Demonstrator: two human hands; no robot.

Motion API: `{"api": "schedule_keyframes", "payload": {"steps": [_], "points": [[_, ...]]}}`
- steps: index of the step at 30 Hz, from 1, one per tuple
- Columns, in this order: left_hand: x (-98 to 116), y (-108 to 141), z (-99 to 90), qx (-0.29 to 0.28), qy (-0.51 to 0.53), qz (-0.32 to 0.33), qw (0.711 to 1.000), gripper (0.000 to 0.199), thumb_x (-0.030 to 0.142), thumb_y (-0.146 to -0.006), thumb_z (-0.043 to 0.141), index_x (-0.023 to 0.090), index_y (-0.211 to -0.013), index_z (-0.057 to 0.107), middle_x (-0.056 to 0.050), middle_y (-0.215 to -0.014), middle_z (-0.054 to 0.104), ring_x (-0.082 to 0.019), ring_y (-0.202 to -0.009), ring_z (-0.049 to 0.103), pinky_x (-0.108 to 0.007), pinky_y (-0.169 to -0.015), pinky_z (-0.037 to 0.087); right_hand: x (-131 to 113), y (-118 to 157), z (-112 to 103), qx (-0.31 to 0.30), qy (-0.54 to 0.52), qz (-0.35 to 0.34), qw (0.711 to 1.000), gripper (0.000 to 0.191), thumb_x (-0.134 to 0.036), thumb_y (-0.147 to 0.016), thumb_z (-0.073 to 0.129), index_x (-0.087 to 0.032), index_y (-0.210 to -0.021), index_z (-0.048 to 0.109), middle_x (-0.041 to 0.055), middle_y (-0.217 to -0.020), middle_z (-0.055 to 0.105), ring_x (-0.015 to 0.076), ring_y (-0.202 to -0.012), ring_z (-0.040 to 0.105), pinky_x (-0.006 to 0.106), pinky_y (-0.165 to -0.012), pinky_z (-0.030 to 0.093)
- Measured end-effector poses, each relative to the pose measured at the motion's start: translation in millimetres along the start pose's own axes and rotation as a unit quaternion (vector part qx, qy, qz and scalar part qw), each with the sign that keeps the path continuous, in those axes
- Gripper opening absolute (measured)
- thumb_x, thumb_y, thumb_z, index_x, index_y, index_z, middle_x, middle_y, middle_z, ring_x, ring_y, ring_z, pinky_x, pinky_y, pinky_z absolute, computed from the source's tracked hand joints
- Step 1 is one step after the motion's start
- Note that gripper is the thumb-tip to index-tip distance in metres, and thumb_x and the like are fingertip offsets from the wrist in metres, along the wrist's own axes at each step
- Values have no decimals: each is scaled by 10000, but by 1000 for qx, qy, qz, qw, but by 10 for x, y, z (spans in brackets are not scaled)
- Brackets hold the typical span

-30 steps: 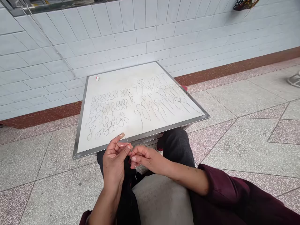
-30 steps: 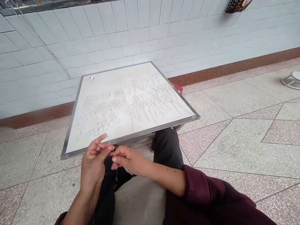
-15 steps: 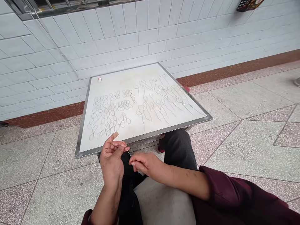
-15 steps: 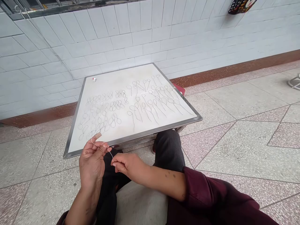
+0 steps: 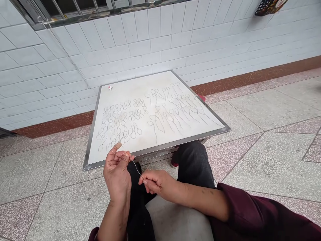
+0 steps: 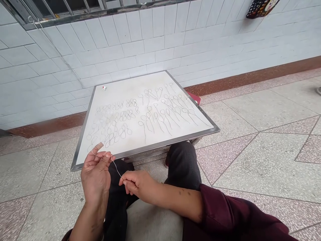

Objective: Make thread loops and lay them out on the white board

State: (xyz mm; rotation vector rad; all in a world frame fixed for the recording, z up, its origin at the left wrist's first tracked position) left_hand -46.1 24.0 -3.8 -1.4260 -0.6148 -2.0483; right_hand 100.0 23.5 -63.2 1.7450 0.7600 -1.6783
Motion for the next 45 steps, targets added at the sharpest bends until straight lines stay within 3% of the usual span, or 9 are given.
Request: {"api": "schedule_keyframes", "payload": {"steps": [5, 8, 10, 15, 22, 27, 33, 42, 45], "points": [[-42, 50, 8, -7, 2, -12, 1000, 444, 201, -659, 866, 181, -1083, 734, 33, -757, 622, -106, -696, 623, -260, -710, 573, 71, 32, -8, -87, -122, 69, 986, 286, -400, -988, 505, -168, -1027, 668, 12, -767, 640, 107, -642, 587, 246, -633, 496], [-71, 75, 28, -24, -11, -15, 1000, 440, 216, -681, 852, 184, -1102, 728, 39, -756, 616, -103, -684, 625, -265, -721, 574, 12, 29, -108, -37, -83, 32, 995, 388, -502, -985, 505, -177, -1115, 672, 66, -980, 677, 141, -843, 630, 292, -769, 514], [-88, 94, 38, -34, -28, -11, 999, 446, 228, -700, 842, 198, -1128, 721, 45, -761, 619, -101, -677, 633, -264, -727, 570, -55, 7, -167, 8, -60, 4, 998, 428, -531, -982, 506, -178, -1180, 643, 77, -1019, 687, 159, -909, 636, 315, -820, 511], [-115, 145, 55, -46, -77, -12, 996, 458, 259, -735, 824, 232, -1176, 705, 46, -786, 629, -97, -650, 647, -239, -677, 552, -111, -67, -164, 29, -117, 17, 993, 455, -575, -921, 583, -155, -1080, 656, 26, -775, 676, 128, -667, 596, 281, -661, 503], [-106, 204, 72, -54, -56, -39, 996, 431, 247, -713, 837, 230, -1128, 724, 54, -777, 606, -84, -620, 627, -221, -639, 539, -23, 0, -127, 25, -143, 50, 988, 413, -537, -914, 603, -172, -1085, 694, -8, -709, 632, 90, -577, 519, 247, -597, 457], [-90, 285, 111, -65, -60, -51, 995, 395, 217, -688, 837, 205, -1073, 747, 49, -727, 599, -90, -629, 613, -224, -645, 539, -18, 92, -102, 30, -117, 15, 993, 388, -525, -943, 560, -183, -1020, 726, -10, -678, 605, 101, -596, 522, 252, -603, 469], [-121, 339, 145, -66, -76, -37, 994, 427, 255, -700, 840, 216, -1111, 733, 52, -740, 596, -92, -628, 616, -234, -648, 546, 39, 157, -114, 52, -91, 4, 994, 325, -428, -941, 574, -182, -1137, 658, -7, -708, 646, 121, -628, 581, 257, -619, 498], [-244, 386, 186, -66, -57, -62, 994, 441, 227, -636, 869, 184, -1054, 735, 57, -689, 603, -103, -611, 612, -255, -639, 557, 36, 256, -213, 113, 140, -101, 979, 261, -265, -985, 488, -216, -1110, 711, 27, -765, 701, 178, -758, 639, 327, -777, 499], [-276, 388, 199, -61, -59, -61, 995, 440, 223, -635, 868, 182, -1054, 739, 50, -708, 609, -108, -634, 615, -265, -653, 567, 40, 270, -249, 102, 147, -102, 978, 276, -280, -995, 473, -219, -1111, 717, 31, -765, 700, 186, -771, 636, 339, -794, 498]]}}
Point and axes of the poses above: each hand's wrist, its own y-axis away from the middle knuckle, its own z-axis out of the palm, x = y × z, the point moved 2 cm from there along -y, towards the middle knuckle
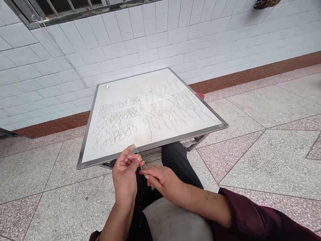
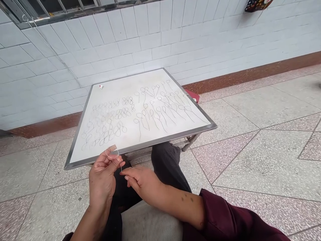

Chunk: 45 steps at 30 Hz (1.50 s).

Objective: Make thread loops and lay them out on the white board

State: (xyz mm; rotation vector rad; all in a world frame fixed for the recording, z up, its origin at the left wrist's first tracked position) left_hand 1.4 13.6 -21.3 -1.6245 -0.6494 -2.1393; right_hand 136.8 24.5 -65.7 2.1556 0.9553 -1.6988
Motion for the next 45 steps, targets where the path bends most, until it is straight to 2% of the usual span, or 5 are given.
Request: {"api": "schedule_keyframes", "payload": {"steps": [5, 16, 23, 33, 45], "points": [[35, -29, 30, 25, -1, 35, 999, 421, 246, -662, 867, 202, -1063, 746, 40, -764, 615, -104, -671, 615, -250, -660, 576, 97, 9, -30, -20, -101, 90, 991, 265, -332, -994, 482, -220, -1107, 693, 10, -768, 684, 137, -649, 600, 257, -616, 495], [-54, -87, 80, 34, 10, 55, 998, 366, 219, -688, 852, 201, -1042, 760, 30, -797, 630, -104, -693, 619, -255, -708, 584, 141, -12, 15, -21, -204, 187, 961, 190, -347, -951, 514, -190, -990, 614, -24, -641, 621, 104, -552, 561, 192, -471, 429], [-23, -149, 57, 42, 17, 63, 997, 381, 203, -695, 841, 206, -1066, 753, 35, -756, 620, -129, -745, 632, -285, -740, 589, 129, -25, 27, -40, -262, 174, 948, 336, -495, -937, 554, -185, -1056, 606, 26, -839, 661, 104, -654, 581, 222, -545, 496], [5, -246, 3, 51, 36, 42, 997, 418, 199, -665, 858, 185, -1069, 748, 41, -743, 615, -107, -691, 622, -280, -731, 574, 123, -70, 31, -69, -295, 212, 929, 384, -545, -876, 641, -171, -960, 621, 1, -758, 650, 103, -641, 583, 255, -611, 500], [38, -307, -21, 47, 37, 48, 997, 397, 197, -674, 847, 191, -1059, 750, 36, -762, 619, -115, -712, 622, -302, -738, 576, 142, -62, 42, -79, -400, 321, 855, 471, -602, -752, 759, -153, -829, 639, 9, -706, 675, 97, -620, 582, 211, -548, 405]]}}
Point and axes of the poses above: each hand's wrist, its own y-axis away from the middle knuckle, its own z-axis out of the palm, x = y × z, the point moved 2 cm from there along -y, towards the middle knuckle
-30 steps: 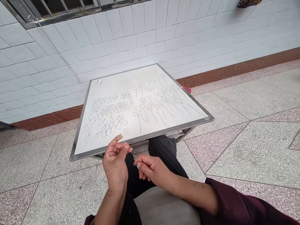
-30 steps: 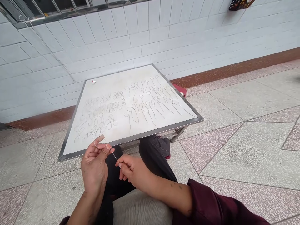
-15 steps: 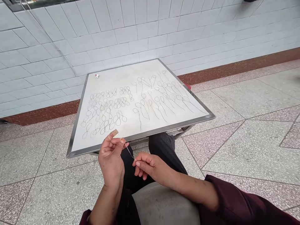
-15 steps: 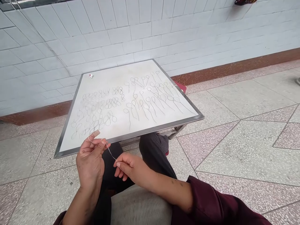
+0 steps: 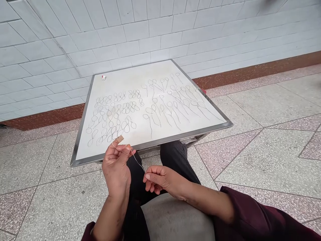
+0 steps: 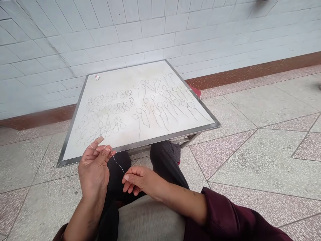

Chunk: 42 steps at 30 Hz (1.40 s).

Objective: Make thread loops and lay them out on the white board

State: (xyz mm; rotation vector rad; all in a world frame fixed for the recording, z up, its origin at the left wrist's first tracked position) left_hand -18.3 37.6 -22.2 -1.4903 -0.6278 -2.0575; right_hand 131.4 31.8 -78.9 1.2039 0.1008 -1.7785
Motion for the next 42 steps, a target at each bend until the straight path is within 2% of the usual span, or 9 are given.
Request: {"api": "schedule_keyframes", "payload": {"steps": [6, 11, 19, 26, 31, 35, 37, 39, 42], "points": [[6, -3, 4, 3, 1, -5, 1000, 410, 210, -667, 853, 192, -1062, 747, 33, -754, 621, -123, -725, 625, -298, -725, 574, -16, 34, -11, -12, -88, 42, 995, 455, -536, -701, 836, -145, -844, 652, -2, -706, 656, 78, -607, 559, 189, -521, 365], [6, 5, 5, 6, 4, -4, 1000, 427, 211, -656, 859, 186, -1067, 744, 30, -758, 622, -129, -738, 627, -292, -715, 569, -14, 56, -26, -8, -104, 47, 993, 464, -517, -668, 864, -137, -821, 647, -11, -660, 637, 71, -580, 538, 185, -508, 341], [-6, -14, -6, 10, 13, -10, 1000, 414, 182, -639, 864, 183, -1035, 745, 32, -745, 624, -121, -716, 621, -283, -699, 563, 23, 53, -37, 16, -56, -31, 998, 448, -534, -705, 828, -152, -843, 636, -4, -692, 666, 81, -600, 555, 188, -502, 345], [-7, -26, -17, 13, 22, -16, 1000, 435, 157, -614, 865, 165, -1036, 757, 38, -713, 625, -110, -670, 617, -266, -679, 566, 6, 91, -2, 1, 70, -114, 991, 421, -573, -820, 703, -169, -830, 584, 6, -697, 661, 82, -541, 504, 206, -497, 393], [-34, -27, -26, 13, 26, -26, 999, 438, 153, -593, 874, 166, -1017, 768, 39, -702, 626, -107, -652, 616, -253, -653, 559, 18, 135, -9, 11, 180, -176, 968, 263, -426, -928, 601, -187, -823, 577, 3, -713, 656, 81, -500, 491, 216, -490, 409], [5, -54, -34, 20, 38, -16, 999, 446, 144, -571, 884, 152, -1003, 772, 37, -696, 630, -105, -660, 618, -253, -670, 563, 70, 188, -3, -3, 308, -286, 907, 162, -297, -933, 593, -197, -805, 608, 9, -720, 666, 126, -629, 584, 259, -626, 466], [53, -58, -44, 28, 41, 2, 999, 447, 141, -573, 884, 149, -1006, 773, 35, -697, 636, -107, -680, 624, -254, -693, 570, 102, 202, -10, -26, 334, -303, 892, 145, -270, -932, 591, -199, -811, 626, 13, -732, 674, 137, -680, 599, 269, -673, 470], [91, -44, -48, 27, 38, 9, 999, 453, 152, -591, 883, 154, -1031, 772, 34, -702, 639, -108, -691, 627, -259, -708, 577, 106, 193, -52, -18, 300, -269, 915, 165, -294, -948, 577, -201, -822, 627, 6, -722, 662, 123, -643, 574, 251, -633, 455], [109, 4, -39, 18, 30, -4, 999, 451, 173, -611, 884, 160, -1047, 771, 31, -712, 642, -109, -692, 628, -259, -702, 583, 13, 162, -144, 73, 207, -231, 948, 263, -401, -979, 533, -201, -823, 603, -15, -675, 599, 104, -574, 493, 234, -566, 411]]}}
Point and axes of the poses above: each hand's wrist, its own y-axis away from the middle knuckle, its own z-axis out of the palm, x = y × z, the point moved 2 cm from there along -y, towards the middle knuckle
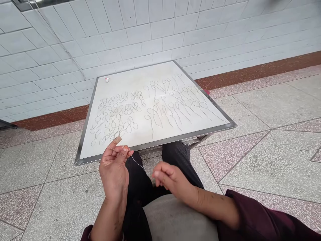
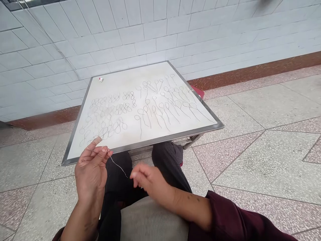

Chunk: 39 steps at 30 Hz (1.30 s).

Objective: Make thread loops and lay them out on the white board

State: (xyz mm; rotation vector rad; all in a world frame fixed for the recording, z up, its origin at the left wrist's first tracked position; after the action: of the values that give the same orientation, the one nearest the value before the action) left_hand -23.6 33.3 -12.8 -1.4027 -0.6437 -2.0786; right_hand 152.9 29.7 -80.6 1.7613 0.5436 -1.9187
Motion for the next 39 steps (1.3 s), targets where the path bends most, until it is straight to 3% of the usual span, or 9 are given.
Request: {"api": "schedule_keyframes", "payload": {"steps": [2, 6, 11, 16, 19, 21, 24, 30, 39], "points": [[-10, 33, 14, -4, -3, -12, 1000, 462, 178, -603, 890, 160, -1049, 771, 25, -724, 647, -115, -701, 633, -253, -687, 583, -50, -67, -50, 46, -37, 15, 998, 312, -472, -979, 516, -200, -852, 600, -17, -696, 587, 98, -567, 450, 235, -558, 392], [-41, 76, 53, -16, -4, -33, 999, 487, 185, -585, 896, 161, -1055, 768, 25, -729, 644, -117, -694, 636, -245, -667, 579, -104, -172, -7, -12, -108, 40, 993, 334, -519, -883, 645, -192, -956, 644, 10, -803, 651, 104, -615, 479, 239, -575, 404], [-60, 99, 73, -24, -15, -42, 999, 468, 193, -607, 887, 161, -1058, 763, 29, -724, 633, -111, -678, 624, -246, -663, 576, -73, -175, 59, -27, -101, 74, 992, 226, -394, -822, 718, -179, -857, 658, -7, -735, 634, 94, -576, 464, 234, -543, 382], [-95, 120, 76, -19, -23, -38, 999, 434, 191, -606, 888, 169, -1023, 771, 28, -735, 626, -111, -684, 616, -260, -671, 578, -107, -146, 65, 7, 42, -49, 998, 86, -237, -860, 665, -196, -786, 650, -15, -703, 599, 123, -649, 511, 262, -627, 420], [-122, 132, 83, -18, -24, -45, 999, 438, 194, -590, 898, 170, -1008, 772, 31, -730, 624, -106, -673, 609, -262, -676, 579, -122, -124, 74, 19, 158, -173, 972, 101, -184, -887, 637, -201, -787, 640, -8, -694, 594, 146, -700, 521, 289, -700, 437], [-128, 135, 85, -22, -25, -57, 998, 456, 205, -583, 904, 170, -1016, 768, 32, -727, 624, -108, -679, 612, -266, -683, 580, -121, -113, 67, 5, 195, -206, 959, 101, -195, -908, 633, -206, -807, 637, -4, -697, 604, 156, -729, 531, 296, -725, 447], [-113, 140, 81, -43, -43, -73, 995, 475, 231, -577, 909, 170, -1024, 763, 29, -721, 629, -119, -690, 619, -277, -679, 581, -143, -126, -6, -1, 175, -163, 971, 79, -277, -917, 655, -215, -869, 649, 5, -756, 630, 159, -746, 552, 286, -703, 459], [-153, 224, 60, -138, -107, -134, 975, 593, 270, -611, 898, 185, -1168, 716, 22, -717, 666, -131, -678, 632, -264, -649, 560, -312, -256, -201, 68, 24, -59, 996, 167, -357, -932, 616, -233, -1039, 648, 20, -900, 628, 157, -815, 583, 295, -739, 473], [-234, 351, 65, -213, -135, -163, 954, 616, 258, -661, 871, 232, -1247, 682, 32, -723, 685, -122, -670, 644, -295, -780, 550, -304, -317, -202, 21, -95, -6, 995, 179, -374, -867, 689, -200, -860, 649, -9, -810, 614, 134, -727, 571, 306, -744, 471]]}}
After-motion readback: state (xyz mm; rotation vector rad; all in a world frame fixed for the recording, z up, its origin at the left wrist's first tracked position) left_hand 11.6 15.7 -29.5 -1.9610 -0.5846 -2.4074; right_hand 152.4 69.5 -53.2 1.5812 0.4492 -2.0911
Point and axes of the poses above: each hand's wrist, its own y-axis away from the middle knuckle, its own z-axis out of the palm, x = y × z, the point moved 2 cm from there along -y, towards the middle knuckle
